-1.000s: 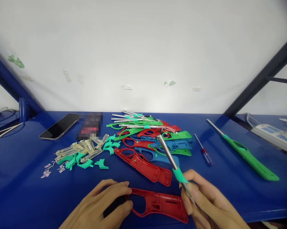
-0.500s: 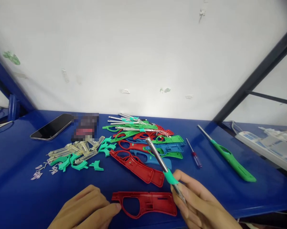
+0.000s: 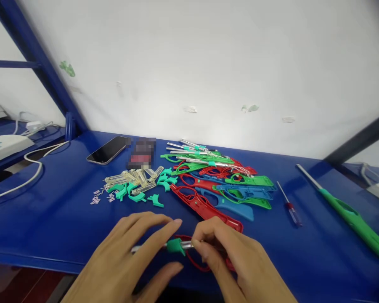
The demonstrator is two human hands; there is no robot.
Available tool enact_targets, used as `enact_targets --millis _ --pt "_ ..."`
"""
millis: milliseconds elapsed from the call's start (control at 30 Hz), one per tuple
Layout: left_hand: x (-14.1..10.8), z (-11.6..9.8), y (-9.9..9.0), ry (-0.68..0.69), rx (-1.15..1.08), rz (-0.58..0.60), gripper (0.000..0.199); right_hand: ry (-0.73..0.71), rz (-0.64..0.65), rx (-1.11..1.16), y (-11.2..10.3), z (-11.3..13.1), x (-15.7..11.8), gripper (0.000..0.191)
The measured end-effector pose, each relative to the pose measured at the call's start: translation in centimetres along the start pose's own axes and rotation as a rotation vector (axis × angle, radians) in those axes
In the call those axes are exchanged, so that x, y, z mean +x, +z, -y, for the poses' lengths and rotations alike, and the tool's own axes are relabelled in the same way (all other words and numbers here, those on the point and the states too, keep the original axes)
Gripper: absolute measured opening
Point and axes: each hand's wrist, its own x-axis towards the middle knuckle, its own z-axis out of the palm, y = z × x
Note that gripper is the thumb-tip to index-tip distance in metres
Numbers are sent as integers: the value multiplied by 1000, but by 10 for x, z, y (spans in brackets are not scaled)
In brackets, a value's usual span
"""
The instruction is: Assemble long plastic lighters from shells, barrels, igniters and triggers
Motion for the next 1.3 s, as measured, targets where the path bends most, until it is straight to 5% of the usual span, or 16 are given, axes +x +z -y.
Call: enact_targets --millis 233,400,600,933,1300 --pt "19 -2 7 -26 -149 78 34 -67 -100 19 -1 -2 1 9" --pt "1 10 8 -117 -156 115 27 -88 -207 -211 3 -29 -15 49" --pt "-18 22 11 -206 -178 221 29 -262 -356 -455 -2 -46 -38 34" --pt "-18 20 11 -94 -112 277 46 -235 -405 -400 7 -50 -44 22" --pt "-8 13 24 -98 -410 291 25 -181 -428 -335 5 -46 -46 17"
